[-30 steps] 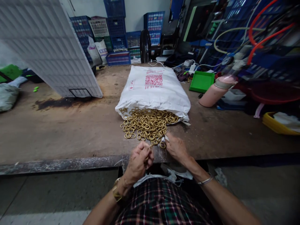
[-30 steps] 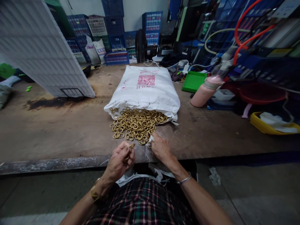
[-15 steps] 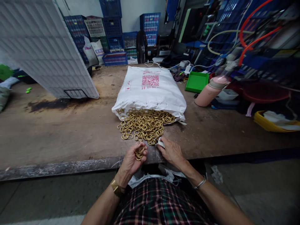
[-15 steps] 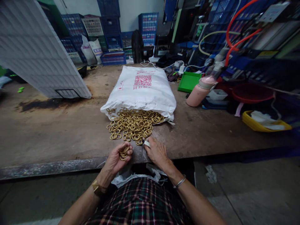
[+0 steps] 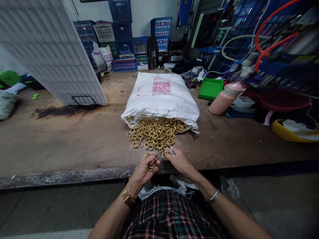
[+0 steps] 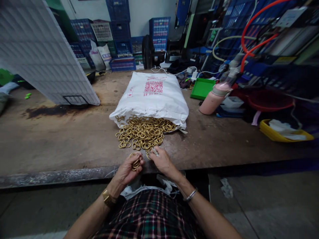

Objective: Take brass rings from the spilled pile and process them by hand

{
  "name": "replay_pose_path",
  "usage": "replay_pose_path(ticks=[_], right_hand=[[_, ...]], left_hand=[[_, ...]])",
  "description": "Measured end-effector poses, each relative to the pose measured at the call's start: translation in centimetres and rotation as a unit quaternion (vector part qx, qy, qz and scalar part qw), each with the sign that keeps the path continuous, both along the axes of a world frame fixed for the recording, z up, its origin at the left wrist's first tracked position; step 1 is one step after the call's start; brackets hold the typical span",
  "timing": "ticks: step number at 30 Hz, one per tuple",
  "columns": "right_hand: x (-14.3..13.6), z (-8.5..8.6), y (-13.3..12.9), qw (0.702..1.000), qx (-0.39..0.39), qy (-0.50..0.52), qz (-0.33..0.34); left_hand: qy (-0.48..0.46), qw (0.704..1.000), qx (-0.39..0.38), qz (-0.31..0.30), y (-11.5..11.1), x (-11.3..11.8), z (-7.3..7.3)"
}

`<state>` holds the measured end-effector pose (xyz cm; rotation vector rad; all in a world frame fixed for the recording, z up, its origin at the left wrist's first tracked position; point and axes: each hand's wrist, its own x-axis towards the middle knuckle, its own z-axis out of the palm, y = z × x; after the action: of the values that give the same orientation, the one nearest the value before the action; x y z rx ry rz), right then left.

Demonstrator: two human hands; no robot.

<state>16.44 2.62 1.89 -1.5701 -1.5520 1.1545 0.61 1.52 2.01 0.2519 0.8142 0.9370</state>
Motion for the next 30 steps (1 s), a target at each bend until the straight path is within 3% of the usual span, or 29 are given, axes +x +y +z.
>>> replay_pose_path(ticks=[4,7,13,24,30], right_hand=[[-1.2,1.0,-0.1,0.975,-0.136,0.174,-0.022],[-1.6,1.5,-0.2,0.95,-0.198,0.24,-0.022],[-2.1,1.2,-0.3,0.931,-0.224,0.287,0.009],[-2.6,1.2,-0.5,0.888,-0.274,0.37,-0.003],[-2.7,0.9,-0.7,0.88,-0.283,0.381,-0.028]], left_hand=[[0.046,0.998,0.047,0.014,-0.3,0.0,0.0],[0.078,0.993,0.088,0.014,-0.6,0.1,-0.2],[0.234,0.953,0.185,-0.046,-1.0,0.5,-0.7],[0.28,0.924,0.257,0.038,-1.6,0.8,-0.5],[0.32,0.893,0.315,0.007,-1.8,0.9,-0.9]])
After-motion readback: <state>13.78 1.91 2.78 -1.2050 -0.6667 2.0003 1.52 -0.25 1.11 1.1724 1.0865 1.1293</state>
